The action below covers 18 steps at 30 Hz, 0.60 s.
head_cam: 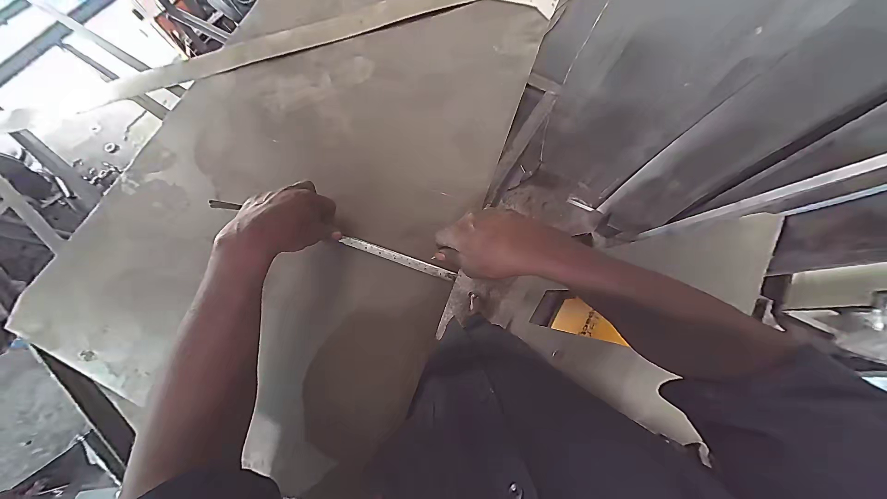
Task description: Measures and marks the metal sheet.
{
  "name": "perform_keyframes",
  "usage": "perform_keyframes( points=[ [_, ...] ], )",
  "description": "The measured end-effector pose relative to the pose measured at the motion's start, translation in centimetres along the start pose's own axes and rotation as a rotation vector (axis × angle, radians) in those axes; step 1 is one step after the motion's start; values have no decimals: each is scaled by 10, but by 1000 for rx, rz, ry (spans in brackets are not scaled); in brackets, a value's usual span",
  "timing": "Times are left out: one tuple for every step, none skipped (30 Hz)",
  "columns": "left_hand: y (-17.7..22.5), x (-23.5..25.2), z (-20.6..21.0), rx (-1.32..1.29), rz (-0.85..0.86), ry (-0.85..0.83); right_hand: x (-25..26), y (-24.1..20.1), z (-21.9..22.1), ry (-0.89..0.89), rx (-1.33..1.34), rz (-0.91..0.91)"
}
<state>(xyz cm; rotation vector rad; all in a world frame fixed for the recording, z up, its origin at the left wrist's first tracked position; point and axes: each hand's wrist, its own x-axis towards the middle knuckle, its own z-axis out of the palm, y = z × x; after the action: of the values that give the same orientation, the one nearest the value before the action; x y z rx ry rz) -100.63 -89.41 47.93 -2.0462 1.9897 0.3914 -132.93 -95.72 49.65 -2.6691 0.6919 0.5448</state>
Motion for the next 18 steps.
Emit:
perform_keyframes(
  points=[
    [0,0,-1,2,-3,-3,1,-1,0,1,-5,-1],
    [0,1,-1,4,-5,-7,2,-1,-1,4,-6,-6],
    [0,1,-1,2,-4,-8,3,-1,-1,3,-6,-7],
    [0,1,-1,-3,-3,-9,4,-1,-1,1,-7,-3],
    [0,1,-1,-4,-3,-9,5,-2,-1,-5,-7,3],
    [-1,1,0,-2,-1,-9,7,-2,-1,-9,-9,9],
    [-2,0,0,-1,2,-5,7,-2,0,-11,-7,14],
    [-2,0,0,0,5,-1,7,-1,0,-9,-4,17],
    [-2,1,0,-5,4,-2,7,-1,0,-9,-2,23],
    [-2,1,0,-8,1,-4,7,0,0,-8,-2,27],
    [-2,2,0,-6,-2,-6,6,0,0,-6,-2,28],
    [-2,2,0,-7,-3,-9,6,0,0,-6,0,29],
    [-2,2,0,-8,-1,-10,5,0,1,-5,3,28],
    [-2,3,0,-5,5,-11,5,1,1,-4,6,27],
    [-2,3,0,3,9,-16,5,1,2,-5,11,28],
    [-2,4,-1,7,10,-21,5,1,2,-9,14,28],
    [-2,4,-1,11,10,-23,5,0,3,-8,15,25],
    [-2,4,-1,10,9,-24,6,-1,2,-4,12,20]
  ],
)
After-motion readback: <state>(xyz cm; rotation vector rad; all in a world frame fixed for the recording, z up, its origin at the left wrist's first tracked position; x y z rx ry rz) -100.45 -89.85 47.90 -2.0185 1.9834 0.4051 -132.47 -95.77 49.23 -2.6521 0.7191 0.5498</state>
